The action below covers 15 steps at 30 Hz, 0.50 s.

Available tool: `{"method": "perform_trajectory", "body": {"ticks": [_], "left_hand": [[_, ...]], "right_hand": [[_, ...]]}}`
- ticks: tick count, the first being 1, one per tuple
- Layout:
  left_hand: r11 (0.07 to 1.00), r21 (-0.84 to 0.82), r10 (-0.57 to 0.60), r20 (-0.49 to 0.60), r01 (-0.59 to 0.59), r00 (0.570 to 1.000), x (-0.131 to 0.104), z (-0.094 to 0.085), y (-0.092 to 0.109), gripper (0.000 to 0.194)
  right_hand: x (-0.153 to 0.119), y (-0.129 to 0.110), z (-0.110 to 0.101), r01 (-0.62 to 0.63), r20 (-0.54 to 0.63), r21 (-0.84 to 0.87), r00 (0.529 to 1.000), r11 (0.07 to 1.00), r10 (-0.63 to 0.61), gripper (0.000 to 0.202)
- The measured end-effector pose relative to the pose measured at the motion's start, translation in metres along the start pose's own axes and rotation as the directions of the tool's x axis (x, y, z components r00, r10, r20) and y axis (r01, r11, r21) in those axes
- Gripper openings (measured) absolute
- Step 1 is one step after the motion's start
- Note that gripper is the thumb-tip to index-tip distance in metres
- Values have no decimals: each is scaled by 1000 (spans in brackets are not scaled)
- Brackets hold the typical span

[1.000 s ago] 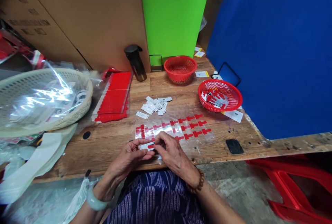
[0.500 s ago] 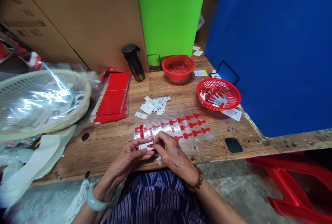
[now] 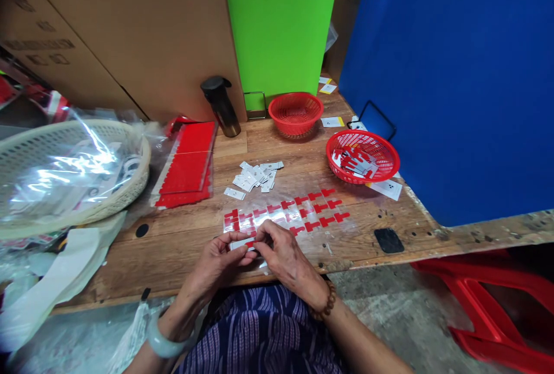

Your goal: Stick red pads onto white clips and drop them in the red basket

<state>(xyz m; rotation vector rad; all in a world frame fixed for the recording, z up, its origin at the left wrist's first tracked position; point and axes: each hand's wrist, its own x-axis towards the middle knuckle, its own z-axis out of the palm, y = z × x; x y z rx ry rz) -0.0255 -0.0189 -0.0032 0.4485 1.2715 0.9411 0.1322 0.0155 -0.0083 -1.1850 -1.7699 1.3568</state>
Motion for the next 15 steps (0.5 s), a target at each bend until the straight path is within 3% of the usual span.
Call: {"method": "perform_trajectory", "body": {"ticks": [10, 15], "left_hand": [[978, 178, 119, -68, -105, 991, 1, 5, 4, 29], [980, 169, 119, -58, -108, 991, 1, 5, 4, 31]], "right_hand": [[-5, -7, 7, -103, -78, 46, 991, 994, 106, 10], [-6, -14, 5, -72, -121, -1, 990, 997, 71, 11]]}}
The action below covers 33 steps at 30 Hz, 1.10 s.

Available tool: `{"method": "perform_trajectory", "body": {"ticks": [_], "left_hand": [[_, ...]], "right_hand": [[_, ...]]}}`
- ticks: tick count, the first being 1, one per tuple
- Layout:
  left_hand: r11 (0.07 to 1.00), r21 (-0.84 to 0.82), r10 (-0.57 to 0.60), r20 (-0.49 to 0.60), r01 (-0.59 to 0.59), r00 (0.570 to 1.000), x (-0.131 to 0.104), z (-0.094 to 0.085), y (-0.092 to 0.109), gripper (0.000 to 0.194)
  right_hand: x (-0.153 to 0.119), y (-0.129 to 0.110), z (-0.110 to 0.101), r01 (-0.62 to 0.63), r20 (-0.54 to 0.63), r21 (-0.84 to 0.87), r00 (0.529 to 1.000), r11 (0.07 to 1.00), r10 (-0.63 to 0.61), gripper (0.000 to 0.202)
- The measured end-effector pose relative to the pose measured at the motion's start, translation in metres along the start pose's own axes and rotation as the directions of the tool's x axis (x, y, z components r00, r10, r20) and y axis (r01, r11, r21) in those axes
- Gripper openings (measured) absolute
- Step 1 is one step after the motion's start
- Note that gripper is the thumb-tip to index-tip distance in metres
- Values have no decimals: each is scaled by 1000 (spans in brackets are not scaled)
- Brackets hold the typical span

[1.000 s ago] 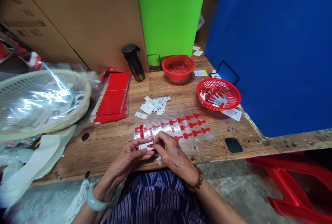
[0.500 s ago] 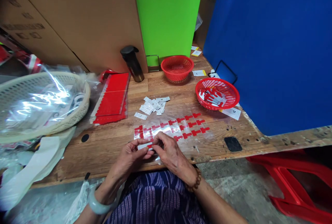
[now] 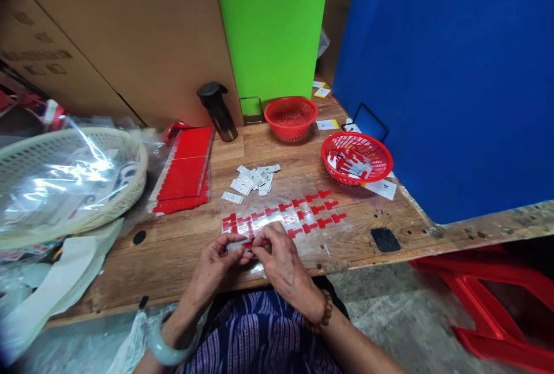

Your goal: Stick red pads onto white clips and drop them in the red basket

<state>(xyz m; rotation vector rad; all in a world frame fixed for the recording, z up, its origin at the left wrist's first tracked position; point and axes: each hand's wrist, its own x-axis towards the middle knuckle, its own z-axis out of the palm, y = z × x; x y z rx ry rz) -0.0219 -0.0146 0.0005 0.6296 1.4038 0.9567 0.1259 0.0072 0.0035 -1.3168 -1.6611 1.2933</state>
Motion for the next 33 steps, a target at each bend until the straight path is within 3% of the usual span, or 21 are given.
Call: {"method": "perform_trajectory", "body": {"ticks": [6, 17, 33], "left_hand": [[996, -74, -47, 38, 50, 998, 3, -5, -4, 43], [974, -154, -162, 52, 169, 985, 3, -9, -5, 42], [975, -156, -153, 39, 157, 987, 2, -7, -7, 39]], "right_hand": [[4, 6, -3, -39, 67, 42, 997, 998, 36, 11], [6, 21, 7, 50, 15, -100, 999, 994, -48, 11], [6, 23, 8, 67, 7, -174, 998, 982, -67, 11]]}}
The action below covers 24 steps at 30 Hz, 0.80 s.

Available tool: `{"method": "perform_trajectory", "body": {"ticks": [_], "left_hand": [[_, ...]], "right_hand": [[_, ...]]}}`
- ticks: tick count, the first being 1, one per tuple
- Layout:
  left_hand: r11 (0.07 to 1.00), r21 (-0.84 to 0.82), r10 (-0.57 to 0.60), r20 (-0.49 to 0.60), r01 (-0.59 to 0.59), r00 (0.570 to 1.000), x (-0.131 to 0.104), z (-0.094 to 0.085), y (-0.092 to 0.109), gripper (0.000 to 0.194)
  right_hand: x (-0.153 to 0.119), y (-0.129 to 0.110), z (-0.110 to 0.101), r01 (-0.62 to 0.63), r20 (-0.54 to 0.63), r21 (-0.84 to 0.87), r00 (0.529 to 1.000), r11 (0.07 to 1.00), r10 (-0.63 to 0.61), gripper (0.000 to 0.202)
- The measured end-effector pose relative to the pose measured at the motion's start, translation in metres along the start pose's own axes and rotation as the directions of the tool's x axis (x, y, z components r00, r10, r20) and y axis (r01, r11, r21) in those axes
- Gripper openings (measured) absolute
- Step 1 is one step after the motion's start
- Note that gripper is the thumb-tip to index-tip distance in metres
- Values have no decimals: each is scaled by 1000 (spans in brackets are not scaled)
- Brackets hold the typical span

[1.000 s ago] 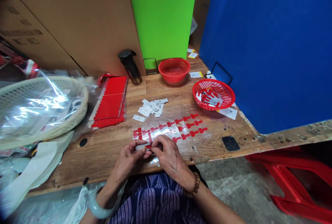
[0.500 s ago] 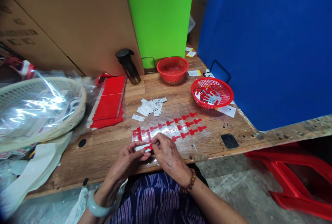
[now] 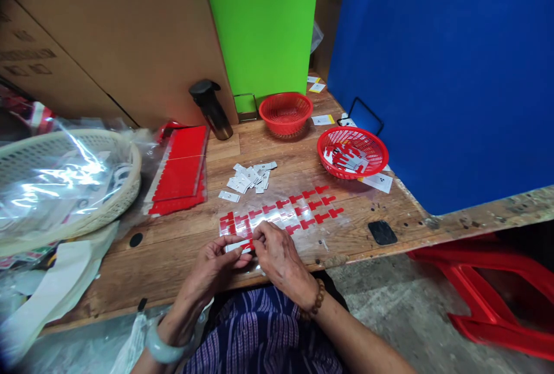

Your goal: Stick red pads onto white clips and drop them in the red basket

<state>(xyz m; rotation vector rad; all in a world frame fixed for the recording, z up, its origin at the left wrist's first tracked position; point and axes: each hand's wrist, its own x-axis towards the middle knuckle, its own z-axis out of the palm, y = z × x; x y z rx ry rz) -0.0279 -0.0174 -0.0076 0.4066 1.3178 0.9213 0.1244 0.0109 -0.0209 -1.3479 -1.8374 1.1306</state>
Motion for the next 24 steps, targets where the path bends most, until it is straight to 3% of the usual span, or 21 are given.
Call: {"method": "perform_trajectory", "body": {"ticks": [8, 11, 13, 16, 19, 24], "left_hand": [[999, 31, 18, -4, -18, 1000, 3, -4, -5, 38], [999, 35, 29, -11, -29, 1000, 4, -5, -6, 37], [999, 27, 30, -14, -30, 999, 4, -6, -5, 37], [999, 20, 26, -6, -26, 1000, 4, -5, -4, 37], [999, 33, 29, 12, -29, 1000, 3, -5, -3, 37], [1000, 16, 13, 49, -14, 999, 0, -4, -1, 39]], "right_hand": [[-2, 10, 3, 53, -4, -59, 999, 997, -53, 8], [1, 11, -2, 20, -102, -41, 995, 999, -24, 31], [4, 11, -8, -8, -149, -14, 989, 1000, 6, 33], [7, 7, -15, -71, -22, 96, 997, 993, 73, 14], [6, 3, -14, -144, 175, 216, 979, 966, 107, 23], [6, 7, -3, -255, 312, 363, 940, 896, 141, 22]]}}
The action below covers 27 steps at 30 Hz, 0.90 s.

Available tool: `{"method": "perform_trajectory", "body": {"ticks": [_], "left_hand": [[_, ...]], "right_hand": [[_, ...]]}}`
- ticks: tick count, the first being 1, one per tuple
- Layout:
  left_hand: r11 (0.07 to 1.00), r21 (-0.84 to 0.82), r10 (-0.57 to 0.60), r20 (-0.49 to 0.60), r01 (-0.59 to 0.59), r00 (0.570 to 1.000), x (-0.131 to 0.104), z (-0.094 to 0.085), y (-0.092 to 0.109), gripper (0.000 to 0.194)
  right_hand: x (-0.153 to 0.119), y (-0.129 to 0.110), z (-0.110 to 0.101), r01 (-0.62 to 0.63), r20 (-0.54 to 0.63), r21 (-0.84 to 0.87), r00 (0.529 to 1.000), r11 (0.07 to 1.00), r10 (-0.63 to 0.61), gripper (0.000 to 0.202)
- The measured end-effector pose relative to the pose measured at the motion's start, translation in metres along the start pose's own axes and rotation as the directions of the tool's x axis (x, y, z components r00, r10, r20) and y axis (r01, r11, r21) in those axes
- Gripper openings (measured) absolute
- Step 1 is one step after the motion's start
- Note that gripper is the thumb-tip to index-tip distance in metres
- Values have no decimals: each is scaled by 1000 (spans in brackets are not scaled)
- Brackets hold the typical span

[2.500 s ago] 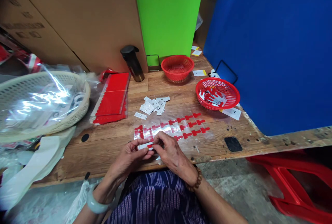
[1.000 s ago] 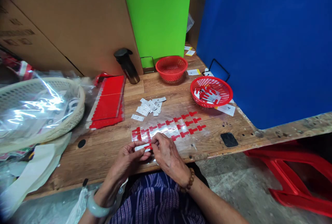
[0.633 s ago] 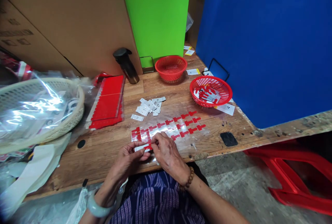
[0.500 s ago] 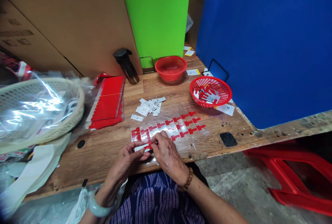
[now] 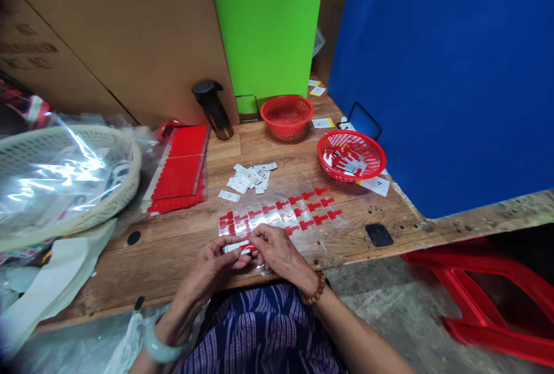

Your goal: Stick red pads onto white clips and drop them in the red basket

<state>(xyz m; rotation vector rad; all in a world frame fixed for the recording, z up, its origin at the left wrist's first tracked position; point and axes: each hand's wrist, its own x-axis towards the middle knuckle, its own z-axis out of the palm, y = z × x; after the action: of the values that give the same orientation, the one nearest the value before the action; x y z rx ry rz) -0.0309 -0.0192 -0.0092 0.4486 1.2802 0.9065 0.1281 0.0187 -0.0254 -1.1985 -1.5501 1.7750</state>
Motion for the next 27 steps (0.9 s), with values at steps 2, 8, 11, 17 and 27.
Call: {"method": "perform_trajectory", "body": {"ticks": [2, 8, 11, 17, 27], "left_hand": [[1000, 4, -6, -5, 6, 1000, 0, 0, 1, 39], [1000, -7, 6, -8, -6, 1000, 2, -2, 2, 42], [1000, -2, 7, -7, -7, 1000, 2, -1, 0, 41], [999, -4, 42, 48, -42, 998, 3, 4, -3, 39], [979, -178, 94, -45, -100, 995, 18, -5, -11, 46]], "right_hand": [[3, 3, 1, -34, 28, 47, 999, 998, 33, 25], [4, 2, 1, -39, 63, 149, 998, 988, 30, 29], [3, 3, 1, -46, 68, 172, 997, 984, 34, 26], [5, 8, -4, -109, 123, 270, 989, 957, 78, 29], [13, -14, -77, 310, -510, 593, 859, 743, 48, 23]]}}
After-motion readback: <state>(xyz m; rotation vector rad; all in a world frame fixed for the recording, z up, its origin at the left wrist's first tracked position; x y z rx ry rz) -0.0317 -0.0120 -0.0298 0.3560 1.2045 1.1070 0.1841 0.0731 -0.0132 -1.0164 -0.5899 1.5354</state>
